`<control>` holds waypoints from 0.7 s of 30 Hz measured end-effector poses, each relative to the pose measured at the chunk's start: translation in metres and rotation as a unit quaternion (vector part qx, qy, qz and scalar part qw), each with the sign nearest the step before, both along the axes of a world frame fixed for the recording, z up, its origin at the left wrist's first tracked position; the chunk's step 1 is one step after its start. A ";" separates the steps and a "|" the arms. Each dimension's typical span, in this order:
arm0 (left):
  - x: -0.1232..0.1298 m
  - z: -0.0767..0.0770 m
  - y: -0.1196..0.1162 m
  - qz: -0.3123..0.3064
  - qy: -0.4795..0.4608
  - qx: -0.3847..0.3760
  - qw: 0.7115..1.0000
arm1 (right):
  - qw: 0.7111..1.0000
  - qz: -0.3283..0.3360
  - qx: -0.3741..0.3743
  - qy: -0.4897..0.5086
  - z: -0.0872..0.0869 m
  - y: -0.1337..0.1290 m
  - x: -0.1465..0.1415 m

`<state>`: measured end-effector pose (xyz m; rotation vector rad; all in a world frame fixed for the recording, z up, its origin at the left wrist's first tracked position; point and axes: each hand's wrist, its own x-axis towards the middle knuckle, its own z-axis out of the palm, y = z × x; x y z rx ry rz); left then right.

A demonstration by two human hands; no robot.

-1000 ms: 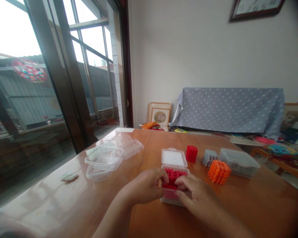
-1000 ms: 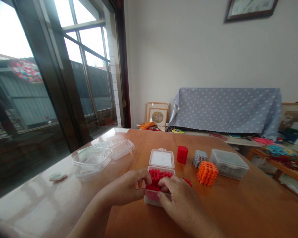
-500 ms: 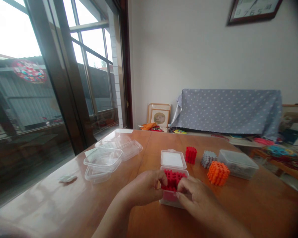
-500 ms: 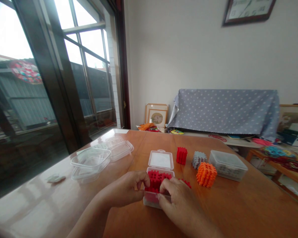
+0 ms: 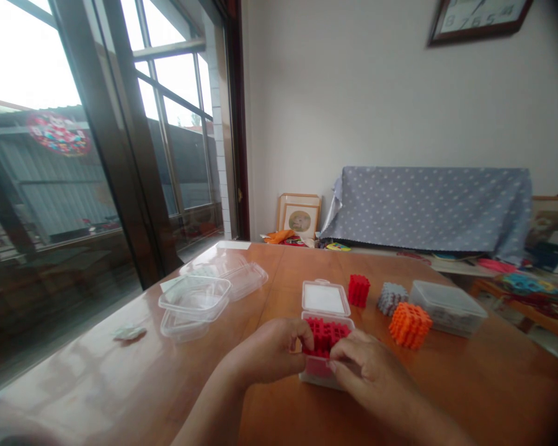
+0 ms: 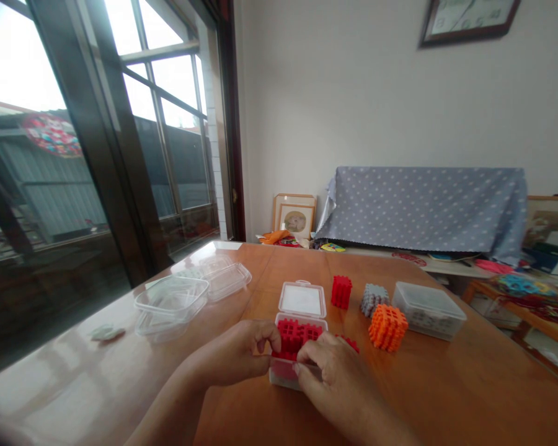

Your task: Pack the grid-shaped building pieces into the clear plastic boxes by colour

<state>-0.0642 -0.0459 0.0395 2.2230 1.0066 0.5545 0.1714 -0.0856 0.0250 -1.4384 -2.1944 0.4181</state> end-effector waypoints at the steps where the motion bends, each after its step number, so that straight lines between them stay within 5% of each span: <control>1: 0.000 0.000 0.000 0.001 0.000 0.002 1.000 | 1.000 0.002 0.000 0.007 0.000 0.000 0.000; 10: 0.001 0.005 -0.001 -0.004 0.002 0.002 1.000 | 0.984 -0.126 0.063 0.107 -0.006 0.026 0.057; 15: 0.001 0.003 0.002 -0.004 0.003 -0.004 1.000 | 0.983 -0.169 -0.005 0.072 -0.024 0.045 0.102; 21: 0.003 -0.001 0.004 -0.003 -0.004 -0.015 1.000 | 0.983 -0.148 -0.095 0.044 -0.042 0.047 0.114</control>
